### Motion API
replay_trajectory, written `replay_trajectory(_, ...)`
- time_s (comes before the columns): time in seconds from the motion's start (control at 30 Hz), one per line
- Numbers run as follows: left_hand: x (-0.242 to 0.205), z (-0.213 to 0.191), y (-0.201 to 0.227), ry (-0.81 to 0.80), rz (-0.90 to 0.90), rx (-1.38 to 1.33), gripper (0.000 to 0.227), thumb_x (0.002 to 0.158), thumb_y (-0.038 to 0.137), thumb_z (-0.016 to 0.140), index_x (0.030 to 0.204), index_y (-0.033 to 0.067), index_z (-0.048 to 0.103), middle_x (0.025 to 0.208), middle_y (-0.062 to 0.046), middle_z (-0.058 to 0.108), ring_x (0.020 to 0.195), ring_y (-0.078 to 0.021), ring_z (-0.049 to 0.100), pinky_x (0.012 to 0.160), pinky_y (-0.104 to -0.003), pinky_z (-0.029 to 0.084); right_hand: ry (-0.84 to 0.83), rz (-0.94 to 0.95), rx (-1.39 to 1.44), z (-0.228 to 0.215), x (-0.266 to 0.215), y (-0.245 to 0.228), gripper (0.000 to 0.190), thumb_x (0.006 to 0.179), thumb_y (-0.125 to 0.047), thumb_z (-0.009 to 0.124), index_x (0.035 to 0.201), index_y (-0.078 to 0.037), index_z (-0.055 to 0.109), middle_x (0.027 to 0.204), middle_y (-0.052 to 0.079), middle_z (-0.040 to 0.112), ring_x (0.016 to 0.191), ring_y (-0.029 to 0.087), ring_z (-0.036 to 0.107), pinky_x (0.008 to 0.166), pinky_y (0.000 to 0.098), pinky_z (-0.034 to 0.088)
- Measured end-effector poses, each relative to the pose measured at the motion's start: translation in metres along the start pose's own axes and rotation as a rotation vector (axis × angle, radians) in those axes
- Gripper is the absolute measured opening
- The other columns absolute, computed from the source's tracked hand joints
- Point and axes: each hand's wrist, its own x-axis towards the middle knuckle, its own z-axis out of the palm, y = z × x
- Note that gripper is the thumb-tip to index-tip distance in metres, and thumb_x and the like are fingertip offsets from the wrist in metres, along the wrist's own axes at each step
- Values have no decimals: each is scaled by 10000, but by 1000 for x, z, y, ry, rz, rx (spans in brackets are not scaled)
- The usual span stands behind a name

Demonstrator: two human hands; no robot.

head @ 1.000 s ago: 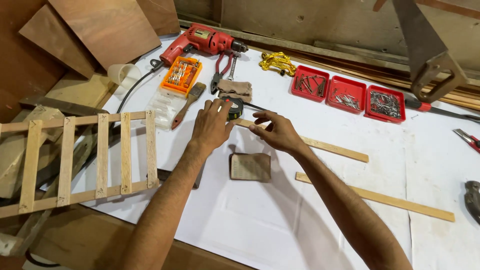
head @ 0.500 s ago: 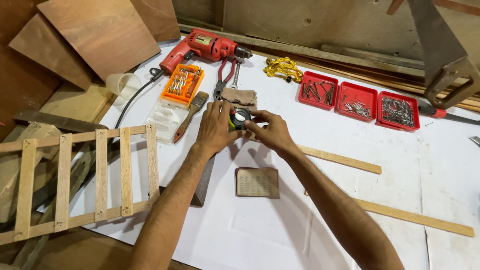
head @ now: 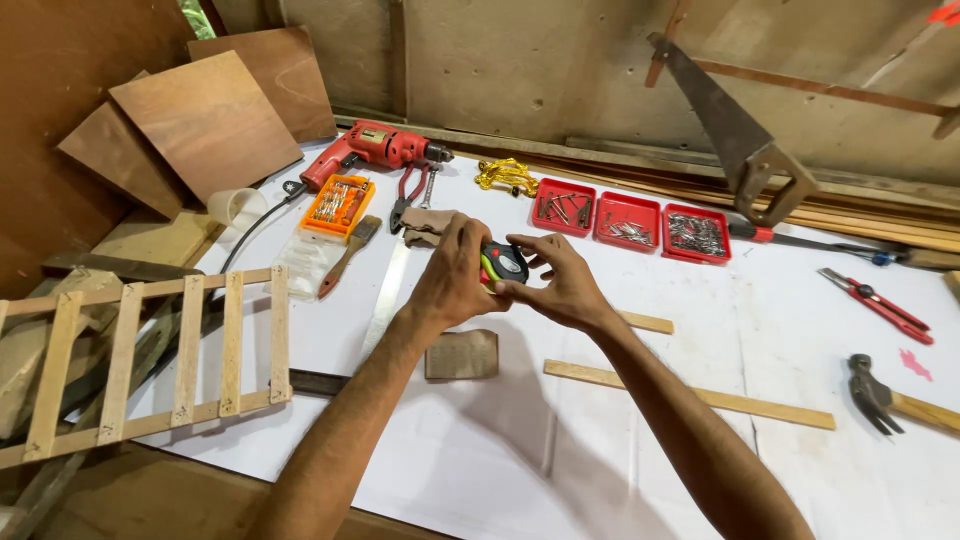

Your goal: The person hammers nails into small wooden slat frames on a workbench, taking nails from red trays and driving them into the joints. They then pick up and align wooden slats, measure pieces with a tape measure, rub a sanding block over a slat, and lay out slats to assemble another frame.

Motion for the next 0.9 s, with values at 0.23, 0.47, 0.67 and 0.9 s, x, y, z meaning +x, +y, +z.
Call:
replay_trajectory(0.23, 18, 48, 88, -26, 61, -123, 721, 621, 231, 899, 1114, 8, 422, 1027, -188, 462, 918, -369, 534, 750, -475, 526, 66, -223, -138, -85, -57, 13, 668, 696, -362, 967, 1259, -103, 714, 1341, 204, 580, 1191, 294, 598, 860, 364, 564)
replay_trajectory(0.47, 32, 97, 163, -98, 61, -323, 853, 582, 349, 1004, 1158, 29, 464, 1102, -184, 553, 962, -319, 634, 783, -433, 585, -74, 100, 12, -156, -124, 12, 534, 859, -358, 775, 1293, -71, 655, 989, 91, 763, 842, 166, 717, 749, 333, 597)
replay_trajectory(0.67, 42, 124, 206, -256, 5, -456, 835, 599, 426, 1012, 1119, 55, 475, 1032, -108, 608, 895, -222, 665, 764, -374, 599, -57, -15, -36, -199, -164, 34, 415, 878, -322, 676, 1181, -48, 604, 910, 115, 745, 779, 206, 711, 728, 370, 561)
replay_trajectory(0.9, 33, 128, 200, -527, -175, -642, 634, 684, 304, 979, 1066, 70, 531, 864, -16, 553, 763, -114, 514, 655, -280, 489, -72, -25, -130, -218, -180, 73, 407, 828, -353, 731, 1106, -66, 652, 897, 84, 764, 781, 193, 727, 733, 359, 592)
